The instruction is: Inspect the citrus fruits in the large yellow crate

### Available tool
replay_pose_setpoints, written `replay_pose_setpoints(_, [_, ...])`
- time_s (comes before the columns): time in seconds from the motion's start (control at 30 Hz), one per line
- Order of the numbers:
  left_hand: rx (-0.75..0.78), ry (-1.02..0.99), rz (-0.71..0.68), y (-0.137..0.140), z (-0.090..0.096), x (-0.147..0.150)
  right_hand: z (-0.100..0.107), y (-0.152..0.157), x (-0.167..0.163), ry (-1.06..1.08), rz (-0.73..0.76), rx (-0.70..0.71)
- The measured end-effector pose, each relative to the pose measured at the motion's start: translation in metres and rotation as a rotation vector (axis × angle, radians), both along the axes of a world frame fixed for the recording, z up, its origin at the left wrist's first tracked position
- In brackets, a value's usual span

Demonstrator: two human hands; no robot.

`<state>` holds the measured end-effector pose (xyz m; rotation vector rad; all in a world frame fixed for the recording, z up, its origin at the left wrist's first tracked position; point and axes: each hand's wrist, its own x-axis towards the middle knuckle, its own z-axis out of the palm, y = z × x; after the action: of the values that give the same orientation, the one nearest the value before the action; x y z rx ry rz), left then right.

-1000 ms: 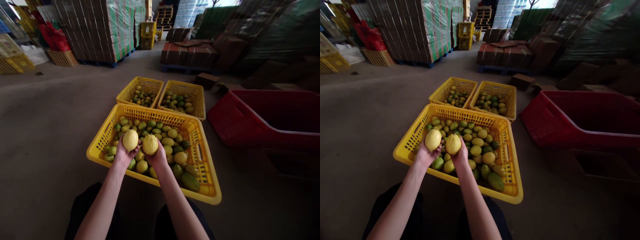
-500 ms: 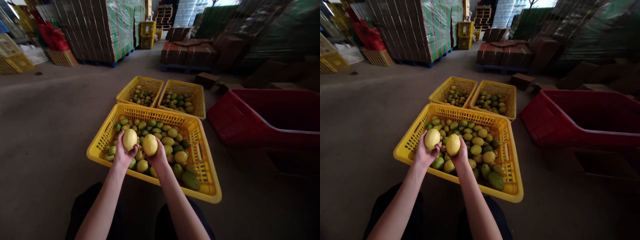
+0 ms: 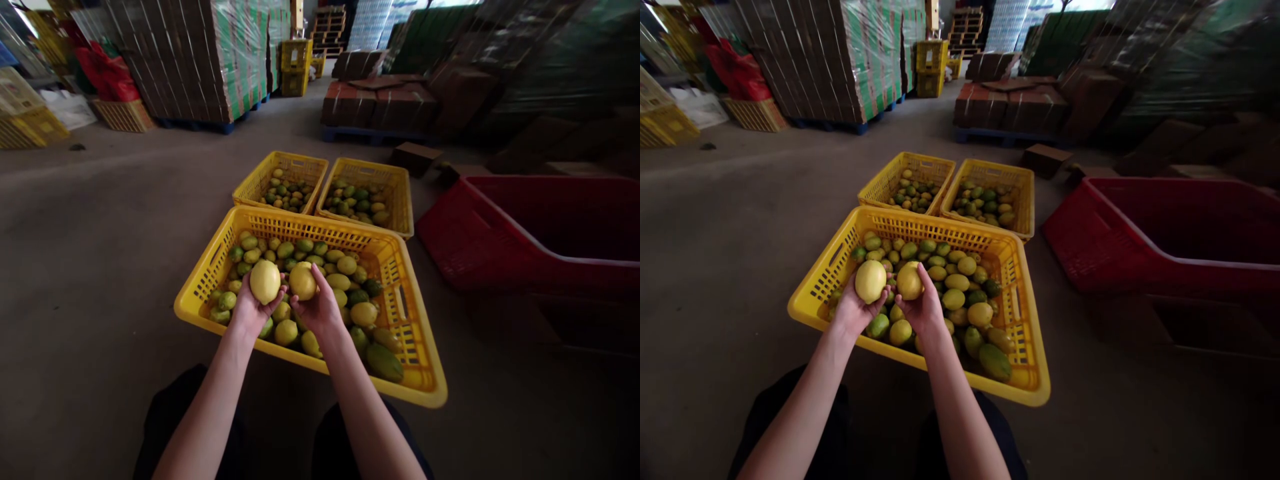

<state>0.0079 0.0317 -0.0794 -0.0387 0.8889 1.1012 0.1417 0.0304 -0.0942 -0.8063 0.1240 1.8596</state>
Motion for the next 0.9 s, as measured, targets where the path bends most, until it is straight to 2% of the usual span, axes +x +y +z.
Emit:
replay_pose_setpoints(0.37, [-0.032,-0.023,0.011,0.0012,0.0011,0.0010,-0.0045,0.0039,-0.0037,-0.015,0.019,0.048])
replay_pose_setpoints(0.5, [0.010,-0.038,0.085,0.0022,0.0029,-0.0005,-0.0032,0.0042,-0.0071,-0.042,-0.042,0.080])
replay_pose_setpoints(0.67, [-0.018,-0.001,0.158,0.0055,0.0003,-0.0019,-0.0043,0.0050,-0.0065,-0.069,-0.106,0.082])
replay_pose_setpoints(0.8, [0.006,-0.089,0.053,0.0059,-0.0043,-0.0003,-0.0061,0.0060,-0.0042,-0.053,-0.055,0.113])
replay_pose_setpoints(0.9, [0.057,-0.077,0.021,0.0060,-0.0054,0.0008,-0.0073,0.0067,-0.0025,-0.043,-0.024,0.162])
